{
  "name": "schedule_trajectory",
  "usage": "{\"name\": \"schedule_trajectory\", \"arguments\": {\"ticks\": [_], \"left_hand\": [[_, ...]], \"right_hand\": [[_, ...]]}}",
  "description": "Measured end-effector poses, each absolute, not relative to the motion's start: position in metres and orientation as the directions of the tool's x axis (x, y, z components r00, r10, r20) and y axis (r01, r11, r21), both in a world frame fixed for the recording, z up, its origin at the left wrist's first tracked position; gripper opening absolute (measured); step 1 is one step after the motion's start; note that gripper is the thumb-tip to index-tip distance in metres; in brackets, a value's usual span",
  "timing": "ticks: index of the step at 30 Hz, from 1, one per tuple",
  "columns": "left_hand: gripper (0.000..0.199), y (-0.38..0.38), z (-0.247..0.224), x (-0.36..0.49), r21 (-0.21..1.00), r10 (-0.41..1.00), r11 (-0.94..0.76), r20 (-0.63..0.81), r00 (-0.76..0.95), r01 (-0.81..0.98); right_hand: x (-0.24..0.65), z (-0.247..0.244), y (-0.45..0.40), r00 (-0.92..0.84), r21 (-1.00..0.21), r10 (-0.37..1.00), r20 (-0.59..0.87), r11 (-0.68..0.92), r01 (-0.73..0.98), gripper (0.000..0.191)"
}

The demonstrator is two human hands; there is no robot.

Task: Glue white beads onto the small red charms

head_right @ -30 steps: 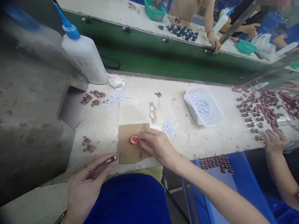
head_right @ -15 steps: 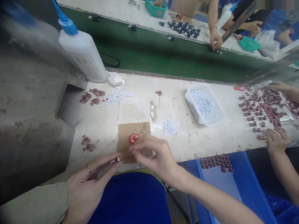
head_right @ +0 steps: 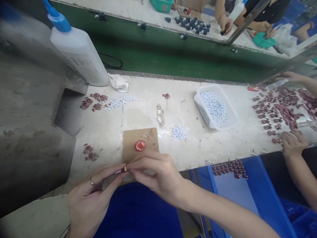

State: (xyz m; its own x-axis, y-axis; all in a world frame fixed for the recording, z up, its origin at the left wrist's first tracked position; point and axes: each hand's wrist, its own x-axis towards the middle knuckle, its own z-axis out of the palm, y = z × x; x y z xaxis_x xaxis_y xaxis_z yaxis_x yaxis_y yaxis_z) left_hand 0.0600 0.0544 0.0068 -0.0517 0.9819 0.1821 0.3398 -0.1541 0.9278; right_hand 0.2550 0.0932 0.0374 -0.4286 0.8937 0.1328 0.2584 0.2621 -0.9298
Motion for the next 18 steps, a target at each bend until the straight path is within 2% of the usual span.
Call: {"name": "schedule_trajectory", "arguments": {"ticks": [3,6,8,10,13,16,18], "left_hand": [[0.026,0.056,0.009,0.063,0.918,0.972,-0.201,0.231,-0.049,0.343],[0.026,0.057,0.013,0.065,0.948,0.983,-0.146,0.171,-0.066,0.282],[0.026,0.057,0.015,0.067,0.967,0.989,-0.1,0.123,-0.084,0.235],[0.026,0.056,0.018,0.068,0.975,0.991,-0.071,0.092,-0.093,0.213],[0.026,0.055,0.02,0.071,0.975,0.992,-0.035,0.06,-0.108,0.219],[0.033,0.051,0.02,0.07,0.982,0.989,-0.011,0.039,-0.146,0.189],[0.039,0.043,0.019,0.063,0.979,0.977,-0.001,0.044,-0.207,0.204]], "right_hand": [[0.257,0.04,0.092,-0.498,-0.836,0.835,0.235,0.435,0.335,0.018],[0.26,0.046,0.092,-0.537,-0.734,0.785,0.309,0.556,0.389,0.019],[0.262,0.051,0.094,-0.545,-0.725,0.778,0.312,0.566,0.392,0.019],[0.263,0.057,0.095,-0.521,-0.789,0.813,0.259,0.49,0.371,0.019],[0.258,0.065,0.097,-0.456,-0.915,0.884,0.105,0.265,0.304,0.024],[0.252,0.066,0.104,-0.454,-0.959,0.891,-0.028,0.105,0.263,0.015],[0.254,0.061,0.119,-0.456,-0.962,0.888,-0.061,0.07,0.264,0.009]]}}
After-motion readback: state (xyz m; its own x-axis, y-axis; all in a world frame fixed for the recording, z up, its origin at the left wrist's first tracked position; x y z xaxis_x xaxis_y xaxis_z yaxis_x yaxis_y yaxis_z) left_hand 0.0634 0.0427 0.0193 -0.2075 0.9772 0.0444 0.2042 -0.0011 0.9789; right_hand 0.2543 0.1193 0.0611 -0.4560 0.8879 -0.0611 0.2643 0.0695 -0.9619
